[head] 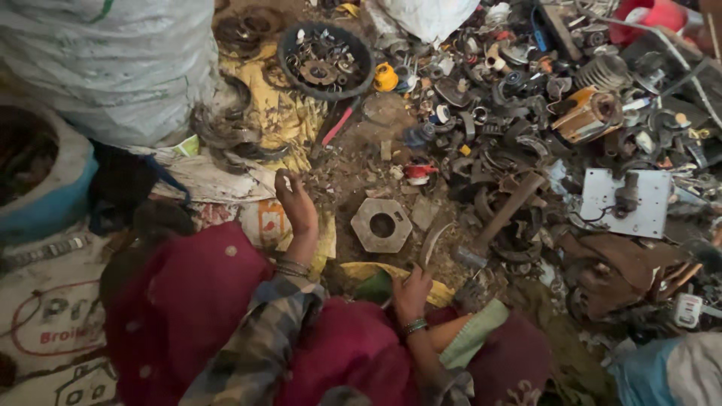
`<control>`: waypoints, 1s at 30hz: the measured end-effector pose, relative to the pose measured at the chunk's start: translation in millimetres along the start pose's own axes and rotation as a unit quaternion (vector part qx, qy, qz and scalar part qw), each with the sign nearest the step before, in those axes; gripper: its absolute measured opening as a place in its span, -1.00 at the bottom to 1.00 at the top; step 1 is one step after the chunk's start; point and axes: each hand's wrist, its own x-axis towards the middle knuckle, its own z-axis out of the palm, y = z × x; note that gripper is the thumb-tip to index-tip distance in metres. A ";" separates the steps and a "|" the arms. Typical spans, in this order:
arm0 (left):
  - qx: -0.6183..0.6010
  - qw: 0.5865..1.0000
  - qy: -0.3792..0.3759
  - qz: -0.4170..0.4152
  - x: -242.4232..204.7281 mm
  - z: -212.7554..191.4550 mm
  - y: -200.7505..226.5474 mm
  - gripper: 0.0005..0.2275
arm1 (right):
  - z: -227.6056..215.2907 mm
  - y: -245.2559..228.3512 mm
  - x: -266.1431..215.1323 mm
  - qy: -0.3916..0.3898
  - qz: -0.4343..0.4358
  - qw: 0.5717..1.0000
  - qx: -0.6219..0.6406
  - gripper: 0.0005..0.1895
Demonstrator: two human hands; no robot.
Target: The person sits on the floor and repeatedly strikes a curved metal piece with a hammer to break it into smaller fragments. The person holds the metal piece with their left hand and uses a hammer with their right hand, working over a metal base plate.
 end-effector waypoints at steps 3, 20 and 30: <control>0.022 0.998 -0.032 -0.048 -9.8 -10.2 16.2 -0.51 | 1.7 -3.0 0.1 0.003 -0.030 0.999 -0.011 -0.38; 0.196 0.956 -0.104 0.193 -37.0 -77.2 72.5 -0.69 | -15.3 -22.6 -23.7 -0.096 -0.026 0.995 -0.015 -0.53; 0.192 0.943 -0.192 0.191 -49.6 -80.6 75.7 -0.66 | -18.7 -11.5 -28.4 -0.063 -0.089 0.993 0.046 -0.52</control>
